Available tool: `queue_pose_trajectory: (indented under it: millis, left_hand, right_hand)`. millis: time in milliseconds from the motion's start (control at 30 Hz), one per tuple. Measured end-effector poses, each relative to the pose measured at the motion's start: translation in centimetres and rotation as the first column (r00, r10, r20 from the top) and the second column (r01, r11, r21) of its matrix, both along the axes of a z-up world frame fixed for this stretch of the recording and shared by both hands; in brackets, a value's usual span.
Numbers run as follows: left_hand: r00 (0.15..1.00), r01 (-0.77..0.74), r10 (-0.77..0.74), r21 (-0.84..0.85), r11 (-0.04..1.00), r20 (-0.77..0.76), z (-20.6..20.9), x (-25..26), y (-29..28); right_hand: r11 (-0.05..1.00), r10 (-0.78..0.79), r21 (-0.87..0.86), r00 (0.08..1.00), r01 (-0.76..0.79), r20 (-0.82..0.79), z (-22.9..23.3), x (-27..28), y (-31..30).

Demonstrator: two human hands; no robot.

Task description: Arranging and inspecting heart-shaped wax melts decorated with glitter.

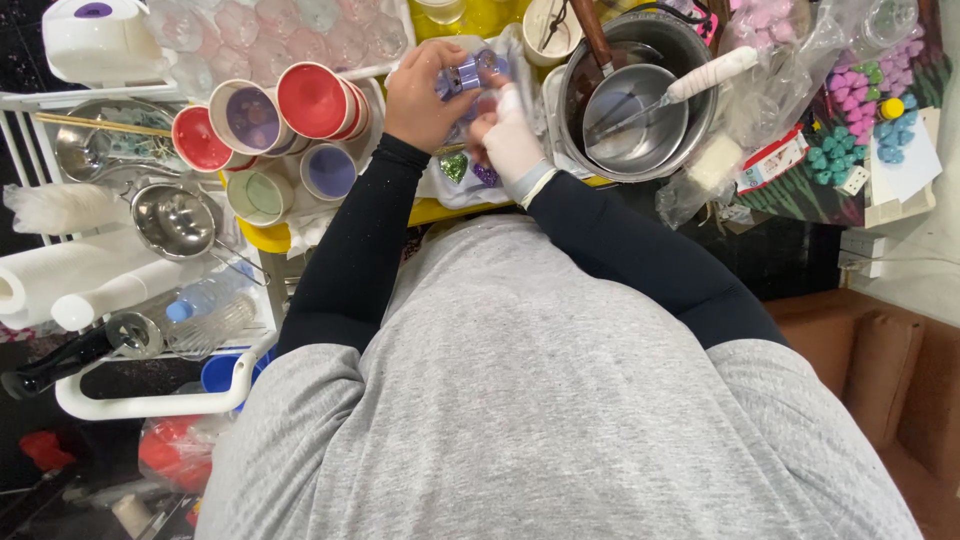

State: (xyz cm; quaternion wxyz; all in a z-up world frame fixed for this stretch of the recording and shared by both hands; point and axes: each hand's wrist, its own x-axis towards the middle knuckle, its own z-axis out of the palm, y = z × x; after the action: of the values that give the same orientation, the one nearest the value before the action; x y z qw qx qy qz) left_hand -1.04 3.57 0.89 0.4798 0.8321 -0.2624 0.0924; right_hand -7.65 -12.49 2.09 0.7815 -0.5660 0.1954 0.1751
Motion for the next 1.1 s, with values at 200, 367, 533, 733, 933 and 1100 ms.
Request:
queue_pose_trajectory:
  millis: [200, 367, 533, 733, 933, 1100]
  left_hand:
    - [0.998, -0.056, 0.055, -0.049, 0.997, -0.036, 0.3, -1.0, 1.2]
    - [0.991, -0.131, 0.131, -0.004, 0.991, 0.041, 0.1, -1.9, 1.6]
    - [0.986, -0.167, 0.167, 0.005, 0.986, 0.024, -0.6, -2.2, 1.9]
    - [0.985, -0.174, 0.175, -0.044, 0.984, -0.003, 0.2, -2.9, 1.8]
    - [0.976, -0.217, 0.217, 0.012, 0.976, -0.011, -0.5, -3.2, 1.8]
    - [0.970, -0.233, 0.231, -0.023, 0.972, -0.071, -0.5, -3.6, 1.8]
  right_hand:
    - [0.998, 0.055, -0.014, 0.998, -0.055, 0.032, 0.8, 0.2, 0.7]
    - [0.984, 0.174, 0.013, 0.982, -0.175, 0.071, -0.4, 0.4, 0.6]
    - [0.984, 0.180, -0.010, 0.983, -0.179, 0.037, -1.0, 0.7, 0.6]
    - [0.973, 0.224, -0.072, 0.972, -0.219, 0.065, -1.0, 0.9, 0.2]
    - [0.940, 0.330, -0.084, 0.944, -0.330, -0.013, 1.1, 1.5, 0.1]
    - [0.936, 0.346, -0.071, 0.938, -0.346, -0.001, 0.9, 1.2, 0.1]
